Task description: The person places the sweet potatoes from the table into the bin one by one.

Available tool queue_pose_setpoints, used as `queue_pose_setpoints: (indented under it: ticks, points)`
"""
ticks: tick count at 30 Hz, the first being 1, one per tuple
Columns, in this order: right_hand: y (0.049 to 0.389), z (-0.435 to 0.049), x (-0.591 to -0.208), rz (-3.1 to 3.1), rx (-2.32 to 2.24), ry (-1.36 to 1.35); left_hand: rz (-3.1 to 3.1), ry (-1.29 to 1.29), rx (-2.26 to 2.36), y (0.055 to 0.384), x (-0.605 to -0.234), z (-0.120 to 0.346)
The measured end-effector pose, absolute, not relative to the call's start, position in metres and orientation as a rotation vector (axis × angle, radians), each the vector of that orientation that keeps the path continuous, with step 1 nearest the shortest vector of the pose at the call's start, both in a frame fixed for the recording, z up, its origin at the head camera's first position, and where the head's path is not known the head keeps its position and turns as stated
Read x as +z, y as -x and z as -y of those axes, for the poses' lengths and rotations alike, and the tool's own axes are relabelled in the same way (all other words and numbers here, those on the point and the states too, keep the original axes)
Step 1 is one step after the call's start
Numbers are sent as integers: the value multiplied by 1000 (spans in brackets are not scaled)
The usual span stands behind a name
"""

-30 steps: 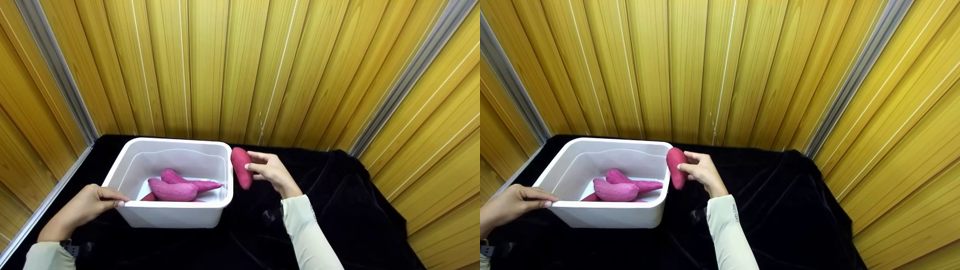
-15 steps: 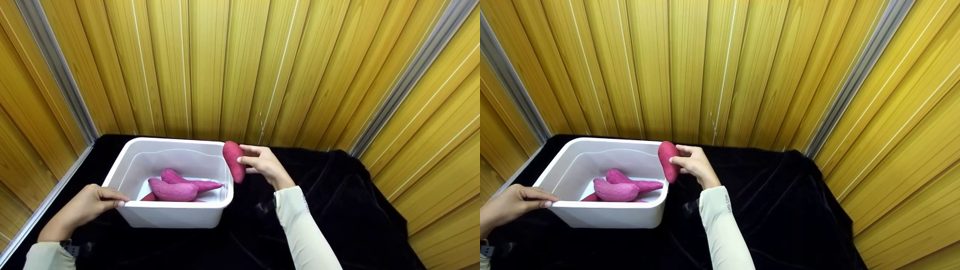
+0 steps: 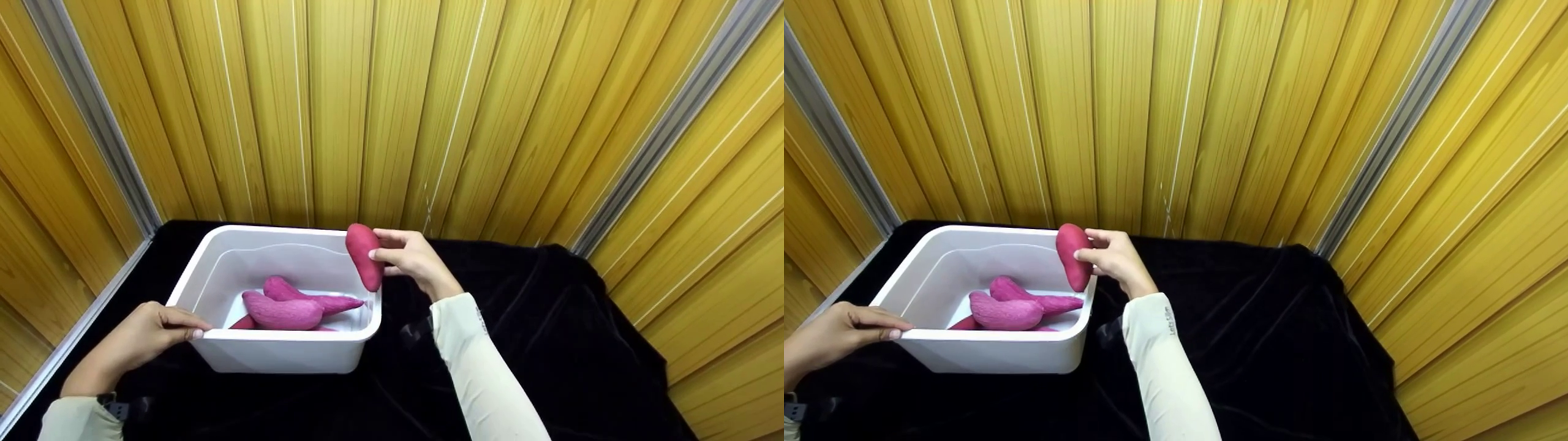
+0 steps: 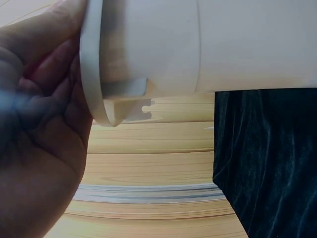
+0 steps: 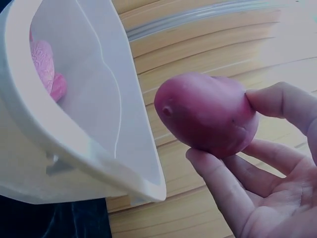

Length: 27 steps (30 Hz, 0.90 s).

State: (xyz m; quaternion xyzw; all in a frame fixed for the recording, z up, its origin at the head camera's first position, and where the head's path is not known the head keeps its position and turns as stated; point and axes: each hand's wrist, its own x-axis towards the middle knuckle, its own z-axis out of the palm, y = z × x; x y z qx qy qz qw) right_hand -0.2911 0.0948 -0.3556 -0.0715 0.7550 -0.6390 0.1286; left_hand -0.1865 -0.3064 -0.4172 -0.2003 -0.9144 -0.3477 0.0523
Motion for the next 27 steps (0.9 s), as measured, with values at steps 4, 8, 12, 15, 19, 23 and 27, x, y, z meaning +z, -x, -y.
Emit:
queue_pose_setpoints:
  ticks: [4,8,12,15,19,23,27]
  points:
    - [293,-86,-354,-2203,-1830,223,2774,607,-1044,186,-417,306]
    - [294,-80,-352,-2212,-1803,224,2785,602,-1044,186,-416,306]
    - [296,-74,-350,-2207,-1808,239,2799,589,-1051,186,-416,305]
    - [296,-69,-348,-2216,-1806,267,2809,583,-1049,186,-416,305]
    - [294,-63,-343,-2252,-1758,280,2812,582,-1047,185,-416,305]
    - [294,-58,-340,-2265,-1731,299,2781,615,-1065,186,-417,306]
    - [295,-55,-340,-2257,-1729,303,2759,638,-1077,187,-419,305]
